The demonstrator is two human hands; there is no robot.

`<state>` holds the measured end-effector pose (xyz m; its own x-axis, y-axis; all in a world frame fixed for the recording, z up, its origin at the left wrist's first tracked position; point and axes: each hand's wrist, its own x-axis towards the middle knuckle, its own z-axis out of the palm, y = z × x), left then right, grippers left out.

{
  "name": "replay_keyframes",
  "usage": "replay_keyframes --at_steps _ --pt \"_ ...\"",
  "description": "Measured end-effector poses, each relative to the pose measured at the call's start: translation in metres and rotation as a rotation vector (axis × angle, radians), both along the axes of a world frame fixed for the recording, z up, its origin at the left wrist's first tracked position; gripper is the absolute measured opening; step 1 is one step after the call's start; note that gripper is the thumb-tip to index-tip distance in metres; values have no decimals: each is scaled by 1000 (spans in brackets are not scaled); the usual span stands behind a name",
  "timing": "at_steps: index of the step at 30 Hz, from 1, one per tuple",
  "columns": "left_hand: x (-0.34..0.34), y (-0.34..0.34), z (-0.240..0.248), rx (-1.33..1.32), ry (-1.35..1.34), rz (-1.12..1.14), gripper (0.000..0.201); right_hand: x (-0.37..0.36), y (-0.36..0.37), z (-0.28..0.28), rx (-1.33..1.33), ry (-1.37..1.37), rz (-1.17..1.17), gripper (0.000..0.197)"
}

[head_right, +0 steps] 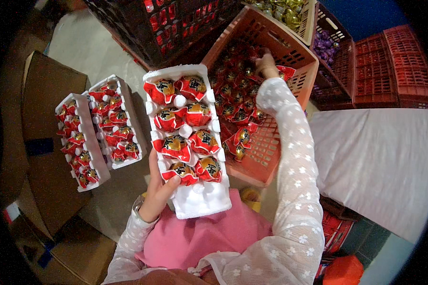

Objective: The person picks up wrapped items from various crates and places them into a white foam tray, then picks up a different type of wrapped item from another crate and places them into a second foam tray.

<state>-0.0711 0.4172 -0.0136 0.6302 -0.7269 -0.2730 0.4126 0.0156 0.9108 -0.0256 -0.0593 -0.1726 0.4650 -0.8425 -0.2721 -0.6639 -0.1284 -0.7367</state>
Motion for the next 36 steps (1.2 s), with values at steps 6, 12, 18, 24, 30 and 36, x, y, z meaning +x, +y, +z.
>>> replay_keyframes --at_steps 6,12,18,24,30,36 --pt "0 -1 -8 -24 -97 65 85 -71 57 119 1142 -743 -73 40" --pt "10 -18 -6 -74 -163 121 78 -127 172 238 1107 -748 378 42" --pt "16 -17 -17 56 -215 88 77 -140 266 256 760 -311 742 54" --pt "-16 15 -94 -180 316 -41 82 -132 317 270 -301 69 1079 44" --pt "-21 3 -10 -16 -81 -98 113 -122 314 255 -386 97 1179 38" --pt "-18 3 7 -71 54 -103 108 -116 294 250 -56 -127 1150 38"
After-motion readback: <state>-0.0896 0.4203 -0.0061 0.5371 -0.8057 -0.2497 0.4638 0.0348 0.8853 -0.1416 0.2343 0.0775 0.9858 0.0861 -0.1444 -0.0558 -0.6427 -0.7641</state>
